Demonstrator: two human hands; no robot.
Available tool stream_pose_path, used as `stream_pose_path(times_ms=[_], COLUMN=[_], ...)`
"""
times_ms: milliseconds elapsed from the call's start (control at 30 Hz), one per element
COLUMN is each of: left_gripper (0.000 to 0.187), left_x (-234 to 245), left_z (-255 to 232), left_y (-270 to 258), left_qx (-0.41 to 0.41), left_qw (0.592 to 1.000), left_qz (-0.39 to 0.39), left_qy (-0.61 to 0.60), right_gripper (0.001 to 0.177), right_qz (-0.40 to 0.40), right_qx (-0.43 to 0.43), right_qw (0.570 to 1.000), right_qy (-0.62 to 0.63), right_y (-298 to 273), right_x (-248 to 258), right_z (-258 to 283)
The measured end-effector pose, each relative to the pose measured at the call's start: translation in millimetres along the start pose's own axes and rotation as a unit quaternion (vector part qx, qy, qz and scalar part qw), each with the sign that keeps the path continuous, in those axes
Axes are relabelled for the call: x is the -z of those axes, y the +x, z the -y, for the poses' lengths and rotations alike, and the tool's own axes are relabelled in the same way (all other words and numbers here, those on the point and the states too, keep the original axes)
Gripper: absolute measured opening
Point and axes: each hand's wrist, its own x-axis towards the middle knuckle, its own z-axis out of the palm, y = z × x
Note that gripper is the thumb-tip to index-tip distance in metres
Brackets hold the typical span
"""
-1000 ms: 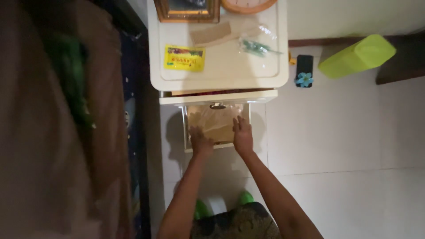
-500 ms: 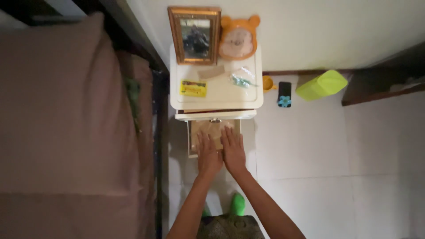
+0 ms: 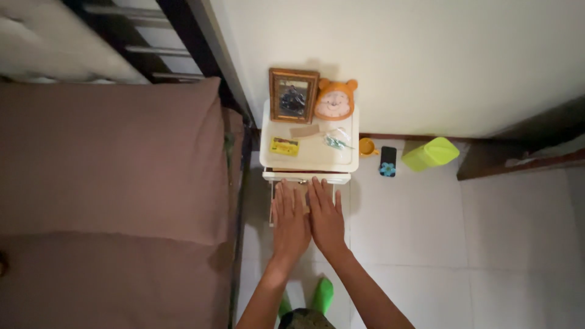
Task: Wiping down the covers of several yellow folders with a blue cloth and organizing them into a drawer.
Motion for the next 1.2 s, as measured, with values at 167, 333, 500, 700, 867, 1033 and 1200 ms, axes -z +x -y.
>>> stream_pose_path(times_ms=[167,333,500,700,867,1033,1200], left_gripper=[0.071,0.072,0.067,0.070,0.074,0.072,0.074], left_x=[38,83,117,149,170,196,228], left_z=[-19,-43,-59,-75,-82,-83,-82], left_y=[2,7,-1,-10,-22,-37,-58], left_qx=[0.010,0.052,0.044,0.075,0.093,0.104,0.121], left_qw=[1.000,0.998,0.996,0.992,0.986,0.979,0.972], left_qz=[-0.017,-0.005,-0.071,-0.102,-0.134,-0.171,-0.196], left_qy=[0.014,0.029,0.014,0.017,0.026,0.036,0.050], right_gripper=[0.071,0.071,0.071,0.074,0.070,0.066,0.064], right_qz=[-0.042,-0.057,-0.061,-0.069,-0.075,-0.098,-0.063], right_qx=[0.043,0.084,0.117,0.169,0.215,0.249,0.266], right_qw=[0.998,0.994,0.990,0.983,0.974,0.963,0.962], right_qy=[-0.023,-0.030,-0.042,-0.018,-0.009,-0.008,0.020], right_y=[9,17,22,20,18,18,10], right_x=[30,59,93,116,134,136,146], right_z=[22,41,66,88,111,136,170])
